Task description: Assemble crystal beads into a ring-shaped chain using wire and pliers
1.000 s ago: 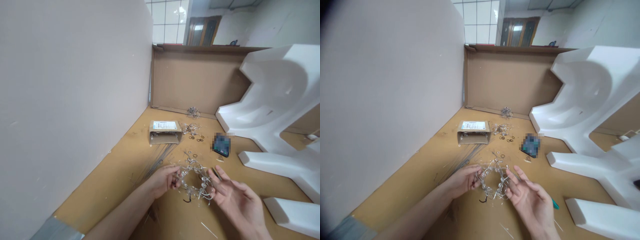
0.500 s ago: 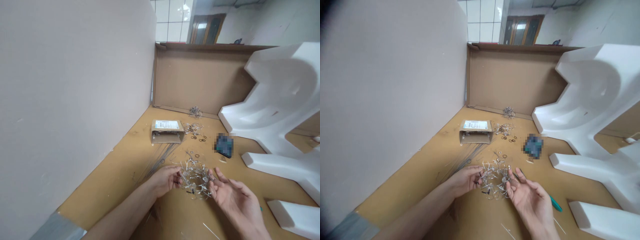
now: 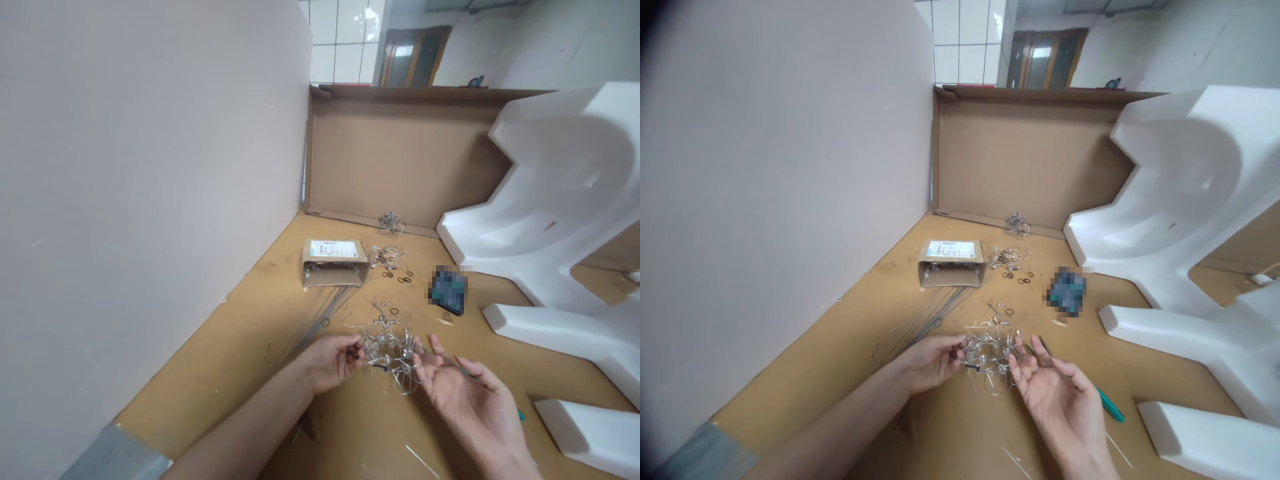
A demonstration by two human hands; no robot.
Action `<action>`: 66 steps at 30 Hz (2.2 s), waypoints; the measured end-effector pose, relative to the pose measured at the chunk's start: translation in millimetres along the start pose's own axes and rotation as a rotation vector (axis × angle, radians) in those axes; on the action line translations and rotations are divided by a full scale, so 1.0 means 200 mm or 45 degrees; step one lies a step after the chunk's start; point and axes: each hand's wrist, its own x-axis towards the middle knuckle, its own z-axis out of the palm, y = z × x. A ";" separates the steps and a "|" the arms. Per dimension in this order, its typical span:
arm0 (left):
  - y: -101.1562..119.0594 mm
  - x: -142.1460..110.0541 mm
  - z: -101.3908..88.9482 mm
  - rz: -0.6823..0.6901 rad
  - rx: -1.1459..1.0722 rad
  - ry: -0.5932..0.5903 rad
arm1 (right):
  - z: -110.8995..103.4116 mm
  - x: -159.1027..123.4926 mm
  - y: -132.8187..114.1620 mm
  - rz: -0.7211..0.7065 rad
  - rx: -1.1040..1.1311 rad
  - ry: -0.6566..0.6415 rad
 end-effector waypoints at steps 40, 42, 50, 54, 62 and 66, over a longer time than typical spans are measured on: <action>0.04 -0.14 0.06 0.669 1.152 -0.083 | -0.10 0.21 -0.15 -0.711 -2.316 0.240; 0.04 -0.12 0.05 0.635 1.136 -0.057 | -0.04 0.30 -0.19 -0.732 -2.515 0.171; 0.07 -0.12 0.04 0.562 1.093 -0.077 | 0.11 0.45 -0.28 -0.548 -3.144 0.117; 0.05 -0.13 0.05 0.480 1.199 -0.177 | 0.02 0.31 -0.23 -0.482 -3.266 0.078; 0.00 -0.09 0.03 0.459 1.291 -0.202 | -0.09 0.26 -0.04 -0.642 -3.255 -0.017; 0.00 -0.07 0.01 0.392 1.270 -0.149 | -0.09 0.29 -0.05 -0.685 -3.113 0.025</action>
